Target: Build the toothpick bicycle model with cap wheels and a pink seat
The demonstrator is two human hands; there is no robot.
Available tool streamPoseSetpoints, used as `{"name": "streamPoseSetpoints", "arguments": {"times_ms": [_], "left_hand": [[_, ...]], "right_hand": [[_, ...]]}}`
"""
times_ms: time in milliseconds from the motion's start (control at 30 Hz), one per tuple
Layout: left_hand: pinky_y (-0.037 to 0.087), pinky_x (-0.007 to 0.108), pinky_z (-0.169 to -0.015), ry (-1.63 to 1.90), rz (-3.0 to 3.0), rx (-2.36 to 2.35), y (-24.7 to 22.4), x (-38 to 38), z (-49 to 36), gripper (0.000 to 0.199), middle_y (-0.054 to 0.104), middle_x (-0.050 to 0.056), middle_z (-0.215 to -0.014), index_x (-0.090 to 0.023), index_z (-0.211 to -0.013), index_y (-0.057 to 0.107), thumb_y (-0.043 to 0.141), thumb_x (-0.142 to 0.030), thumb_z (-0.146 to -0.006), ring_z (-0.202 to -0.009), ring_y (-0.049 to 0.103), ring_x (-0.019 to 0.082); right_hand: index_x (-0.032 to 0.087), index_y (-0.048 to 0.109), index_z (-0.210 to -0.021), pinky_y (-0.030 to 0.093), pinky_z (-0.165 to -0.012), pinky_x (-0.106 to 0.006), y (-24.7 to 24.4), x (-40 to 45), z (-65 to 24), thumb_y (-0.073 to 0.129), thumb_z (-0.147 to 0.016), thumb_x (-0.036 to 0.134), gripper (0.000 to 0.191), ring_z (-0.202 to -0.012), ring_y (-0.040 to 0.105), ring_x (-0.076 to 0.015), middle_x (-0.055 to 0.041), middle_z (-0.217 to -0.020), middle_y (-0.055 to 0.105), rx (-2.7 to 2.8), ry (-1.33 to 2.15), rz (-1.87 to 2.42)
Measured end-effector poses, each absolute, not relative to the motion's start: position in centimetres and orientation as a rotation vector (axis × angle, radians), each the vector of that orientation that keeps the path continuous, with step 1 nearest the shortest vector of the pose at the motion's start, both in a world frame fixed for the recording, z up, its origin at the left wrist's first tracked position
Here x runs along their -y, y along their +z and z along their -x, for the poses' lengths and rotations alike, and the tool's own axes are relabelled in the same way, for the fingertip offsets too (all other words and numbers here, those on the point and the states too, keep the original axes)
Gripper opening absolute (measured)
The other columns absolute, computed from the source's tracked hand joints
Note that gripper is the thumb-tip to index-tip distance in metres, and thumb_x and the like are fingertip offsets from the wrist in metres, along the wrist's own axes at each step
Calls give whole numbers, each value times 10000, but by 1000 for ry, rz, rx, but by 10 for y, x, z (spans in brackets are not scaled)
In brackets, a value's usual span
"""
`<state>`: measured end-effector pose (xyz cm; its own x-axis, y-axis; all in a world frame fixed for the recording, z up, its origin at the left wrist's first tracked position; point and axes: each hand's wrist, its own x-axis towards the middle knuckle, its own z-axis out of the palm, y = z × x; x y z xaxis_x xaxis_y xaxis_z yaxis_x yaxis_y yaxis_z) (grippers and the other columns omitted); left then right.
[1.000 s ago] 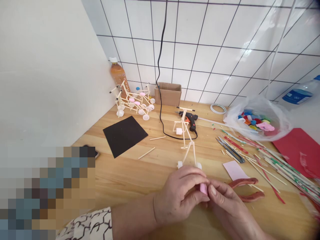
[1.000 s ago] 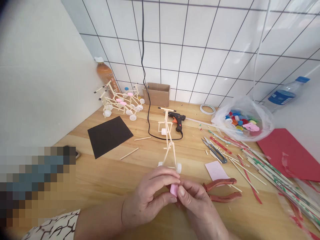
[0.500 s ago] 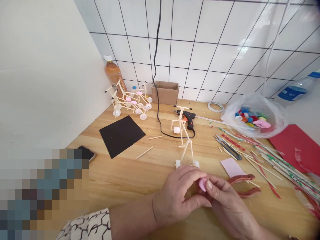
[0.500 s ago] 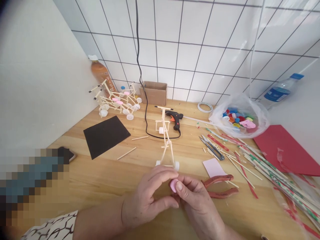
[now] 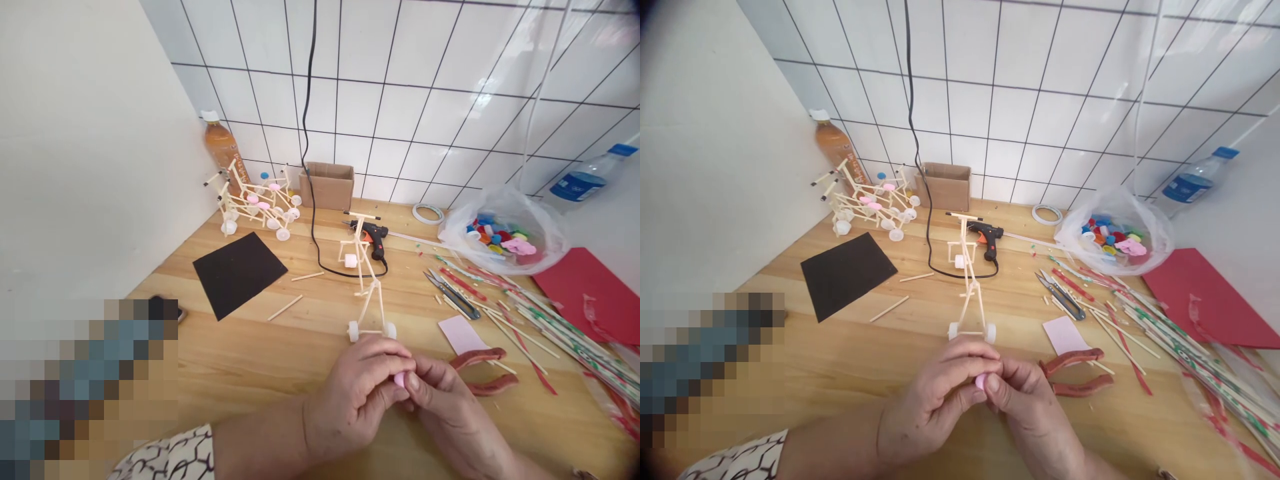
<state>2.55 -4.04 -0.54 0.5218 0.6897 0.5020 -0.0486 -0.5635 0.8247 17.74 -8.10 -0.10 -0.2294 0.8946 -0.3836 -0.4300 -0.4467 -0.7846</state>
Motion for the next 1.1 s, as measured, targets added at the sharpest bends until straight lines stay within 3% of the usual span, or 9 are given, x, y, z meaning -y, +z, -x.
{"name": "streamPoseSetpoints", "arguments": {"times_ms": [233, 367, 467, 667, 900, 1100], "left_hand": [[491, 340, -871, 1161, -1998, -646, -3, 41, -25, 380, 621, 116, -1045, -145, -1108, 538, 647, -284, -771, -989, 577, 204], [502, 300, -821, 1152, -1988, -636, -1, 36, -24, 137, 628, 96, -959, -144, -931, 606, 592, -202, -809, -907, 598, 169], [487, 313, -870, 1077, -1907, -608, 1, 33, -22, 188, 615, 108, -1008, -135, -994, 611, 573, -160, -812, -976, 584, 180], [488, 312, -874, 1053, -1906, -554, 0, 35, -24, 221, 610, 128, -1032, -117, -1047, 597, 540, -160, -837, -971, 584, 174], [500, 319, -843, 1132, -1998, -471, -4, 38, -26, 211, 629, 116, -998, -133, -1039, 577, 507, -113, -842, -922, 593, 169], [497, 326, -851, 1189, -2041, -586, -2, 39, -26, 390, 638, 106, -994, -154, -1099, 533, 657, -309, -763, -948, 590, 199]], "right_hand": [[158, 675, -675, 293, -560, -219, 1, 79, -177, 693, -731, 322, 174, -600, 331, -97, 16, -622, 456, 571, 1810, 1053], [156, 691, -698, 317, -608, -247, 1, 80, -177, 650, -762, 382, 239, -630, 350, -118, 2, -627, 461, 615, 1822, 1034], [158, 676, -675, 320, -616, -263, 3, 80, -177, 585, -804, 418, 304, -626, 347, -127, -4, -627, 454, 631, 1816, 1005], [149, 675, -703, 298, -594, -234, 5, 80, -177, 661, -764, 326, 187, -606, 324, -105, 10, -614, 460, 660, 1819, 1058], [152, 705, -740, 353, -658, -231, 4, 80, -176, 725, -698, 295, 151, -688, 432, -123, -17, -682, 562, 603, 1891, 997], [162, 679, -681, 322, -579, -209, 2, 80, -178, 719, -702, 297, 142, -618, 365, -101, 9, -635, 494, 570, 1811, 1050]]}}
